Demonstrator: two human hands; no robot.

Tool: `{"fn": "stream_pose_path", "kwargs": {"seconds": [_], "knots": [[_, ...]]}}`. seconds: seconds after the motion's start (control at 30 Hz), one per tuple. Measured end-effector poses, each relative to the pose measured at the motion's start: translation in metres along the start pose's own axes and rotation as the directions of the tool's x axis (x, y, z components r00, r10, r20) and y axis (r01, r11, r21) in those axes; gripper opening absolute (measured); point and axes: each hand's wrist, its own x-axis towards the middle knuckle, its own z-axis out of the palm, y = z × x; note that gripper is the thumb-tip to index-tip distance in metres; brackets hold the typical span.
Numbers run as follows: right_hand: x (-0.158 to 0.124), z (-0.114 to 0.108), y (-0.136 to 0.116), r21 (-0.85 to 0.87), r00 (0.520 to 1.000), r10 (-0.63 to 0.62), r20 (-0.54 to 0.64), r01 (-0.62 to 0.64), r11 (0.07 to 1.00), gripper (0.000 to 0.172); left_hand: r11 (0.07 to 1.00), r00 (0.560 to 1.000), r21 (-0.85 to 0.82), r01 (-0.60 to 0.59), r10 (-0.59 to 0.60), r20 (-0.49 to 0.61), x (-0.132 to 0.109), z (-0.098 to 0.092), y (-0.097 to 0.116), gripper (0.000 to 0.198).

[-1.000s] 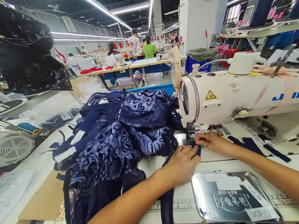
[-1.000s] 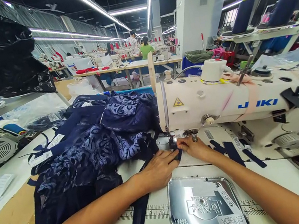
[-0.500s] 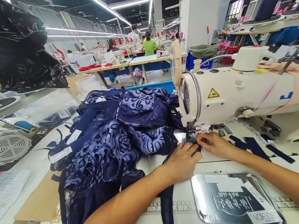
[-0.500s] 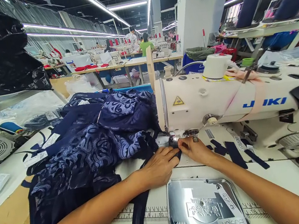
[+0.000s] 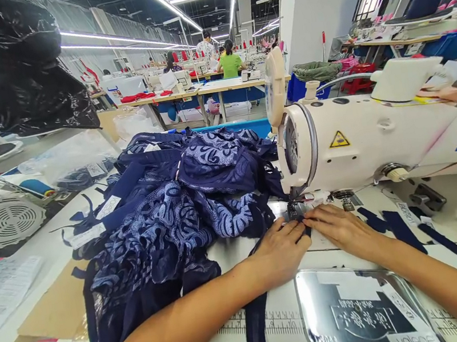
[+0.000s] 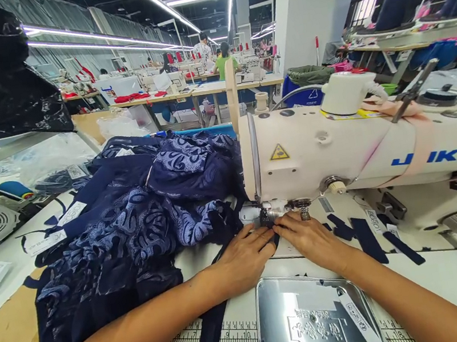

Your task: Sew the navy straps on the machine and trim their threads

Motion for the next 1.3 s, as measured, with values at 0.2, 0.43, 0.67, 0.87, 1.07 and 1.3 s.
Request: {"fn": "stream_pose_path", "kwargs": {"seconds": [0.2,0.43,0.67,0.87,1.07,1.3], "knots": [[0.0,0.003,-0.005,-0.148,0.997,-0.016,0.08,0.028,0.989,0.034,0.994,0.998,-0.093,0.061,-0.061,0.006,-0.003,-0.001,-0.006,0.036],[0.003,0.006,0.0,-0.157,0.999,0.004,0.046,0.003,0.988,0.038,0.969,0.976,-0.126,0.21,-0.201,0.081,-0.004,-0.008,-0.017,0.038],[0.006,0.008,0.007,-0.164,0.998,0.011,0.067,0.0,0.987,0.045,0.969,0.972,-0.112,0.222,-0.211,0.099,-0.002,-0.009,-0.02,0.037],[0.011,0.0,0.007,-0.194,0.998,0.008,0.06,0.004,0.981,0.047,0.962,0.965,-0.113,0.248,-0.235,0.118,0.0,-0.007,-0.017,0.037],[0.013,-0.002,0.006,-0.195,0.999,0.01,0.051,0.0,0.981,0.048,0.961,0.955,-0.069,0.267,-0.254,0.156,0.003,-0.008,-0.015,0.039],[0.008,0.009,0.009,-0.168,0.994,0.083,0.071,-0.07,0.983,0.048,0.963,0.962,-0.055,0.263,-0.257,0.096,0.005,-0.006,-0.014,0.038]]}}
